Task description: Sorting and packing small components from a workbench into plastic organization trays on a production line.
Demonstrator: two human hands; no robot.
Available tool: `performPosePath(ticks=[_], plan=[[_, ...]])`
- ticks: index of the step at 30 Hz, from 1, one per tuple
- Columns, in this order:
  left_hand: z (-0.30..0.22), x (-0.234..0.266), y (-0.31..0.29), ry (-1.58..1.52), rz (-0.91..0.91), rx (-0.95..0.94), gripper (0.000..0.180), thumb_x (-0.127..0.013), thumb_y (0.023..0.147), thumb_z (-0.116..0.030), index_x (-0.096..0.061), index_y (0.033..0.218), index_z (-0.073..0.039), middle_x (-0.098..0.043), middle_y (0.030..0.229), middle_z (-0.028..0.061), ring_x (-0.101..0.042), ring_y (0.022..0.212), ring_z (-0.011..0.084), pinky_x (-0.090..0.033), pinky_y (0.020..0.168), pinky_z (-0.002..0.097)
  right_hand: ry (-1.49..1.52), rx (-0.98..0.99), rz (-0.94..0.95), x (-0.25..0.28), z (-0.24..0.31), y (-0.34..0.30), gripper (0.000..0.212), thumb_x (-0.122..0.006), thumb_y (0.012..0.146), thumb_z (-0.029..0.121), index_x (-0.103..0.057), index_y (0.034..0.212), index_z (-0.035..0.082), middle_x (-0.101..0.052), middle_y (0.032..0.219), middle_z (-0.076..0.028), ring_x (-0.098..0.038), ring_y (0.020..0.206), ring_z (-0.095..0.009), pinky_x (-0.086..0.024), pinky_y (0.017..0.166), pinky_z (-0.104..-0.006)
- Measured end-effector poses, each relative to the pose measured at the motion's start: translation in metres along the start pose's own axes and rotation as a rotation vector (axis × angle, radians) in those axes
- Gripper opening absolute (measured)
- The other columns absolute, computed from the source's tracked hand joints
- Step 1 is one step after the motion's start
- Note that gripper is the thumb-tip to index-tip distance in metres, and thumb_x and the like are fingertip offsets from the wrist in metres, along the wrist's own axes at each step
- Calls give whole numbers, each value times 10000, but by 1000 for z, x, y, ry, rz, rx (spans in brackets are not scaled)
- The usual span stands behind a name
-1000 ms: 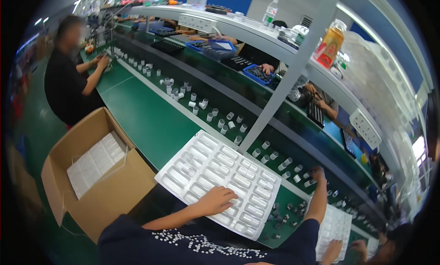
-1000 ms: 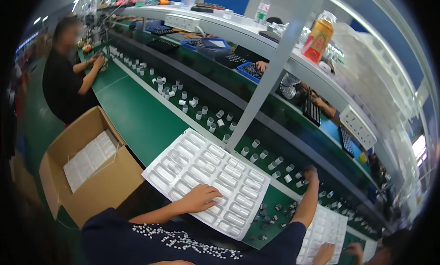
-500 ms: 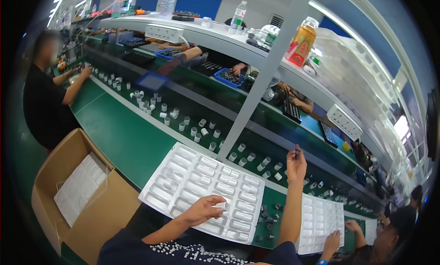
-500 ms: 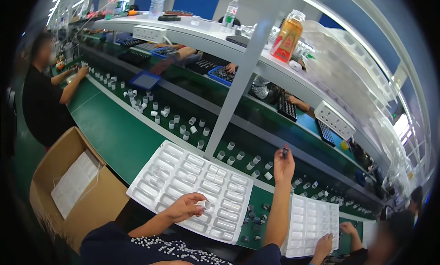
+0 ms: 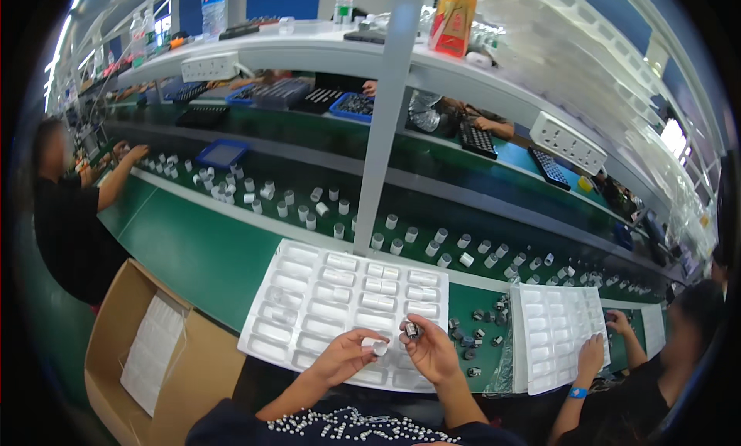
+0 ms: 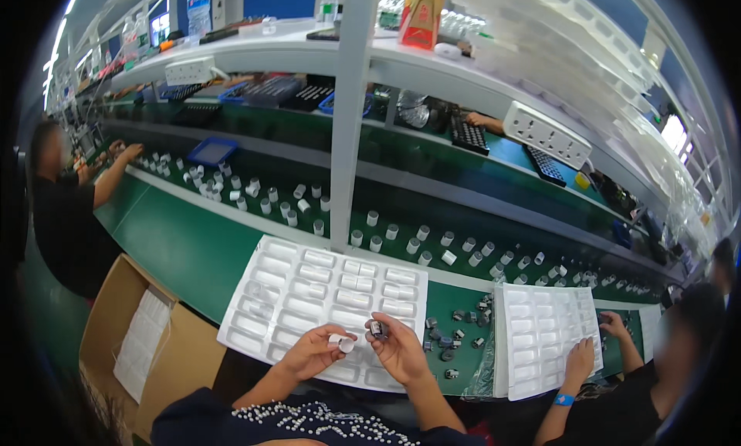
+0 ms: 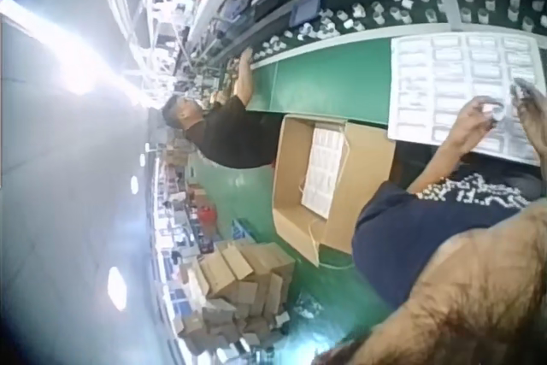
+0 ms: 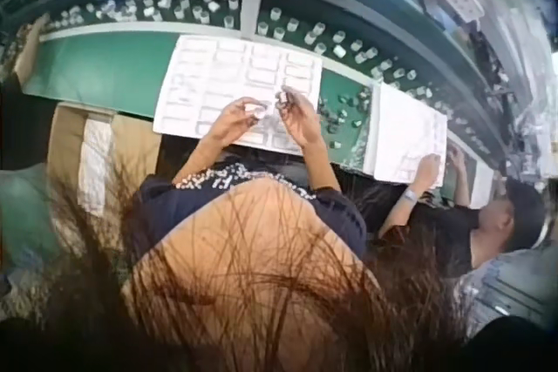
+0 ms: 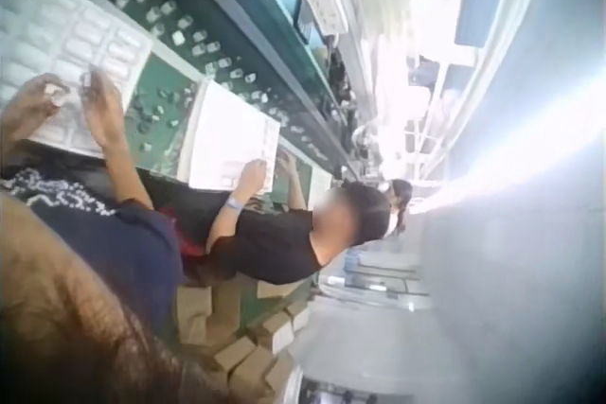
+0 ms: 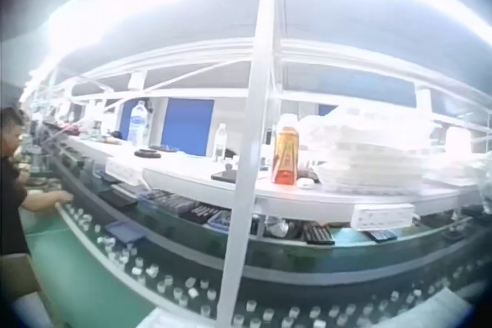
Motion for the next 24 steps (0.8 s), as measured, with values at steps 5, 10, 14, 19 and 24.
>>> performPosePath(ticks=[5,10,14,19,24], plan=[[0,-12,4,25,-100,-11,285,-569,922,-40,-520,1203,-20,-567,1244,151,-571,1119,219,-480,954,339,-269,269,-206,26,-9,-25,370,-630,855,11,-545,1212,-40,-643,1069,-129,-636,942,-181,-525,823,-276],[3,-32,22,108,-155,-81,309,-557,918,-19,-524,1225,-9,-571,1210,134,-575,1106,216,-466,962,370,-604,542,-234,21,17,-45,377,-702,766,-31,-581,1123,-42,-619,1122,-161,-595,1030,-210,-465,918,-289],[12,-34,26,125,-145,-61,285,-559,926,-45,-537,1208,-6,-594,1174,140,-610,1036,197,-490,917,334,-662,522,-297,20,18,-45,414,-711,726,-104,-582,1116,-57,-607,1153,-190,-592,1079,-242,-488,908,-349],[23,-36,22,151,-111,23,274,-571,924,-56,-543,1191,-1,-600,1164,137,-609,1036,192,-497,906,326,-1133,779,-160,-1,19,-48,402,-756,668,-108,-632,1046,-50,-658,1076,-187,-623,1011,-261,-500,881,-356],[23,-34,16,125,-160,-14,289,-573,892,47,-563,1180,34,-618,1137,151,-606,1027,182,-504,894,303,-1365,835,-137,-18,18,-45,328,-802,638,-25,-686,945,-14,-711,939,-140,-665,902,-284,-528,786,-352]])
Point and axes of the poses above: each hand's wrist, its own y-axis towards the middle knuckle, its own x-axis out of the back of the hand, z = x × y, the point moved 5 cm from there along y, towards the middle knuckle
